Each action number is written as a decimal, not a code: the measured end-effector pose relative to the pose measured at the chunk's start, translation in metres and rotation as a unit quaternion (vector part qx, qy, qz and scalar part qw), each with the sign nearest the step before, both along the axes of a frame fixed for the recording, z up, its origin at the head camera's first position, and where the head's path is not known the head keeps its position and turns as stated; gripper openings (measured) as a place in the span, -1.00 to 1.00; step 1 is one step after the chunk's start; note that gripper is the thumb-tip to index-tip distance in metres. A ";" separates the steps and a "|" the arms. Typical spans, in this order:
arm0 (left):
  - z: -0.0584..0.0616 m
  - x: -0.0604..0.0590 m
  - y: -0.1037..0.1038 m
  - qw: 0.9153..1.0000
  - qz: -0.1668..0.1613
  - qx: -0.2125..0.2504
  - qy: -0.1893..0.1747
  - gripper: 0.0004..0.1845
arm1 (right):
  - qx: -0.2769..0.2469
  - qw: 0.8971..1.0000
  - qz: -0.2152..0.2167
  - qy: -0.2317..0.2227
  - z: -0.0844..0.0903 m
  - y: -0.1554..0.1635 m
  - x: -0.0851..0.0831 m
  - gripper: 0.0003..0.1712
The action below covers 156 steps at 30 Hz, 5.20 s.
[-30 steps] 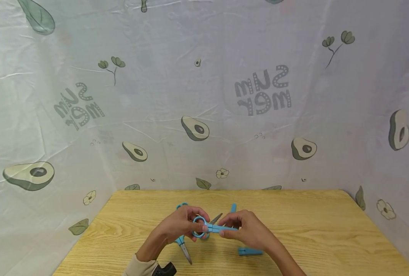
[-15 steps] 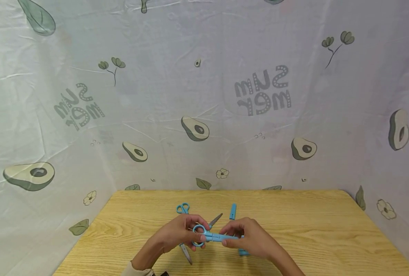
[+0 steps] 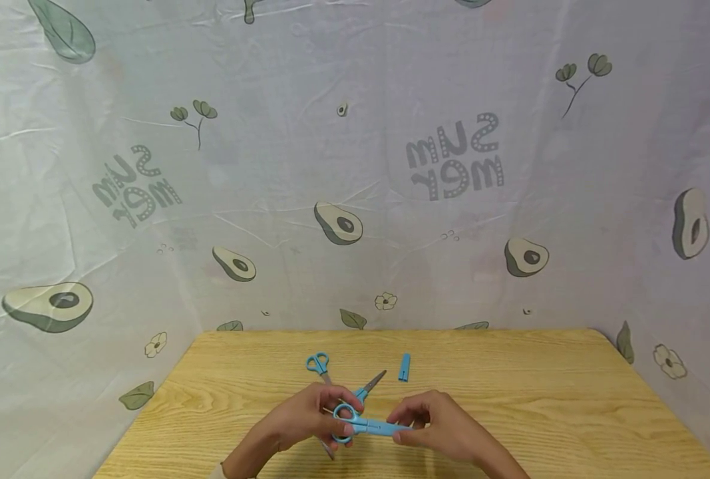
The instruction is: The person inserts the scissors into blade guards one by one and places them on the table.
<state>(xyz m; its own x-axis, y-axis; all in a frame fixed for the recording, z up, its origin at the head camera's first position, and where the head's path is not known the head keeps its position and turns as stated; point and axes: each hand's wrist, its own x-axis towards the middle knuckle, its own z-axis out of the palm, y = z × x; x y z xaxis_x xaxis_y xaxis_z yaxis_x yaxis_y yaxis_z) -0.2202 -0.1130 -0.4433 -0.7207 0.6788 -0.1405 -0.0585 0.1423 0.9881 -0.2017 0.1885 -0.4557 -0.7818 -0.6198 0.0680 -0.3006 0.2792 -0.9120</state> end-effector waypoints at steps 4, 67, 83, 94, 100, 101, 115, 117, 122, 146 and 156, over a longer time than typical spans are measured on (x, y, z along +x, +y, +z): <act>-0.004 0.002 0.000 1.000 0.005 -0.018 -0.012 -0.66 | -0.002 1.000 0.001 0.002 -0.006 0.002 0.002 -0.85; -0.028 0.014 0.002 0.973 0.009 -0.172 0.151 -0.80 | 0.075 0.997 0.001 -0.021 -0.022 0.021 0.017 -0.90; -0.022 0.000 -0.031 0.970 0.037 -0.159 0.179 -0.78 | 0.103 0.993 -0.052 -0.018 -0.018 0.066 0.015 -0.85; -0.019 -0.006 -0.069 0.969 0.056 -0.155 0.186 -0.76 | 0.118 0.990 -0.076 -0.011 -0.021 0.083 0.015 -0.81; -0.018 -0.007 -0.084 0.964 0.069 -0.162 0.197 -0.77 | 0.127 0.989 -0.080 -0.006 -0.022 0.089 0.015 -0.79; -0.018 -0.007 -0.085 0.963 0.071 -0.166 0.200 -0.76 | 0.128 0.989 -0.079 -0.003 -0.023 0.090 0.015 -0.78; -0.013 -0.006 -0.095 0.959 0.084 -0.178 0.205 -0.73 | 0.135 0.987 -0.084 0.019 -0.024 0.100 0.017 -0.74; -0.013 -0.007 -0.096 0.957 0.084 -0.183 0.209 -0.68 | 0.133 0.987 -0.088 0.011 -0.024 0.101 0.017 -0.73; -0.013 -0.008 -0.100 0.954 0.078 -0.195 0.216 -0.62 | 0.132 0.987 -0.087 0.007 -0.024 0.103 0.016 -0.69; -0.016 -0.011 -0.105 0.948 0.060 -0.212 0.229 -0.25 | 0.209 0.970 -0.114 0.054 -0.027 0.107 0.013 -0.37; -0.020 -0.013 -0.104 0.923 0.082 -0.254 0.277 0.11 | 0.239 0.956 -0.137 0.102 -0.032 0.105 0.016 -0.04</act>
